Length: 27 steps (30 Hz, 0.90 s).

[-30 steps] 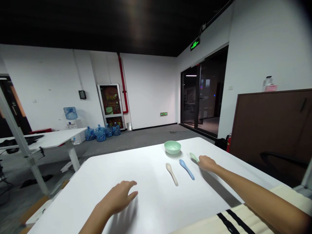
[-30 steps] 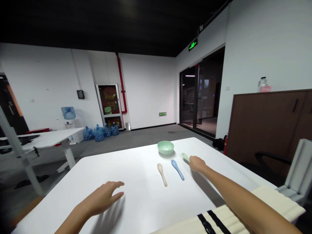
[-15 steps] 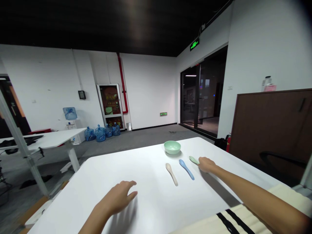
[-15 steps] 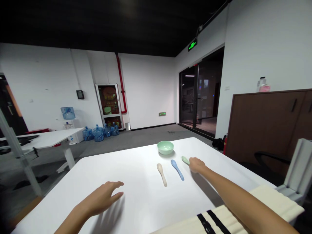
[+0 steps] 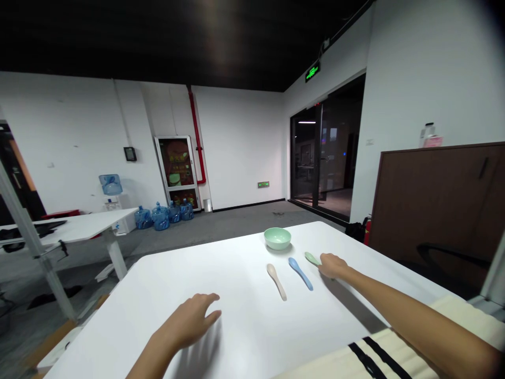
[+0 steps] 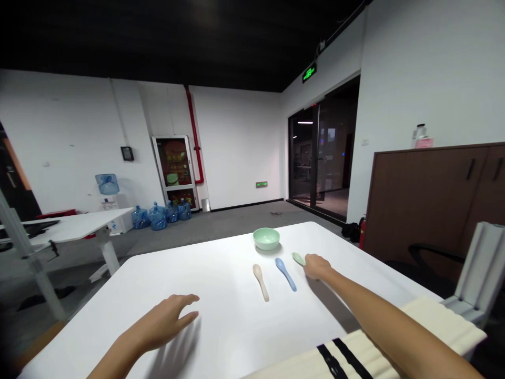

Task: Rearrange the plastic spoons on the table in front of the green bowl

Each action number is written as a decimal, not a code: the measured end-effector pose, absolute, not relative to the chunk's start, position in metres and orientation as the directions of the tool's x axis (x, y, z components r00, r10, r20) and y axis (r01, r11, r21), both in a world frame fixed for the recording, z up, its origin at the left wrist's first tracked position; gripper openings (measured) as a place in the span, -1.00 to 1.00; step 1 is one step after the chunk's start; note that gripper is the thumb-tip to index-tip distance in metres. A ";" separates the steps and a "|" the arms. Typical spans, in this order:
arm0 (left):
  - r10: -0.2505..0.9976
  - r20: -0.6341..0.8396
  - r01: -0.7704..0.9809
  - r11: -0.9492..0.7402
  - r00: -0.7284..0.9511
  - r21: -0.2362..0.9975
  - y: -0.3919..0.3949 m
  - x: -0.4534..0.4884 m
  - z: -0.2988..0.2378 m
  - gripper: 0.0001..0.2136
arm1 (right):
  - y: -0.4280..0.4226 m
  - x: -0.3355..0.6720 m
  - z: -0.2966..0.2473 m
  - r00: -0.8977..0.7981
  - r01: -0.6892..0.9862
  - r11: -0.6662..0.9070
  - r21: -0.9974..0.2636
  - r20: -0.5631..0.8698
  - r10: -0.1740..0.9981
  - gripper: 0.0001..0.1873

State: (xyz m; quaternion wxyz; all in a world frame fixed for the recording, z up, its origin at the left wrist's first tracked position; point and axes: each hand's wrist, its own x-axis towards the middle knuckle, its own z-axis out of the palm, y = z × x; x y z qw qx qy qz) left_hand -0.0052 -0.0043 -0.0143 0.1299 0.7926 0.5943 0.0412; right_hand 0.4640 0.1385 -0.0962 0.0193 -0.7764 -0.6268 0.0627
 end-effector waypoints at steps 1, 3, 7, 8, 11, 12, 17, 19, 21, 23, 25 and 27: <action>0.953 -0.088 0.932 -0.261 0.291 0.253 -0.004 -0.005 -0.014 -0.47 | 0.137 0.463 -0.094 0.207 0.970 -0.214 -0.111 -0.070 0.976 -0.68; 0.954 -0.091 0.934 -0.257 0.286 0.247 -0.005 -0.005 -0.014 -0.47 | 0.135 0.461 -0.088 0.210 0.968 -0.216 -0.125 -0.059 0.976 -0.66; 0.954 -0.092 0.932 -0.254 0.285 0.257 -0.006 -0.005 -0.014 -0.48 | 0.129 0.449 -0.064 0.211 0.967 -0.206 -0.152 0.020 0.977 -0.55; 0.954 -0.089 0.930 -0.256 0.288 0.263 -0.005 -0.005 -0.014 -0.48 | 0.126 0.445 -0.057 0.205 0.968 -0.195 -0.158 0.048 0.978 -0.52; 0.954 -0.085 0.929 -0.258 0.289 0.265 -0.006 -0.004 -0.014 -0.47 | 0.117 0.428 -0.035 0.163 0.974 -0.140 -0.179 0.126 0.978 -0.46; 0.953 -0.084 0.930 -0.260 0.290 0.260 -0.006 -0.004 -0.014 -0.47 | 0.112 0.422 -0.029 0.139 0.976 -0.110 -0.189 0.151 0.979 -0.44; 0.951 -0.082 0.929 -0.270 0.299 0.254 -0.007 -0.003 -0.013 -0.47 | 0.085 0.394 -0.014 -0.016 0.962 0.072 -0.262 0.210 0.978 -0.38; 0.951 -0.080 0.927 -0.270 0.300 0.261 -0.007 -0.004 -0.014 -0.46 | 0.074 0.385 -0.016 -0.066 0.954 0.125 -0.273 0.218 0.974 -0.37; 0.951 -0.077 0.926 -0.268 0.298 0.265 -0.007 -0.005 -0.015 -0.46 | 0.064 0.377 -0.021 -0.122 0.943 0.183 -0.278 0.223 0.967 -0.39; 0.952 -0.077 0.927 -0.266 0.295 0.264 -0.008 -0.005 -0.015 -0.46 | 0.056 0.372 -0.028 -0.176 0.930 0.238 -0.279 0.231 0.957 -0.39; 0.952 -0.080 0.927 -0.266 0.296 0.265 -0.008 -0.004 -0.014 -0.47 | 0.050 0.369 -0.035 -0.211 0.923 0.271 -0.273 0.229 0.950 -0.38; 0.950 -0.083 0.925 -0.268 0.300 0.268 -0.008 -0.003 -0.014 -0.47 | 0.046 0.369 -0.040 -0.224 0.925 0.277 -0.262 0.214 0.951 -0.36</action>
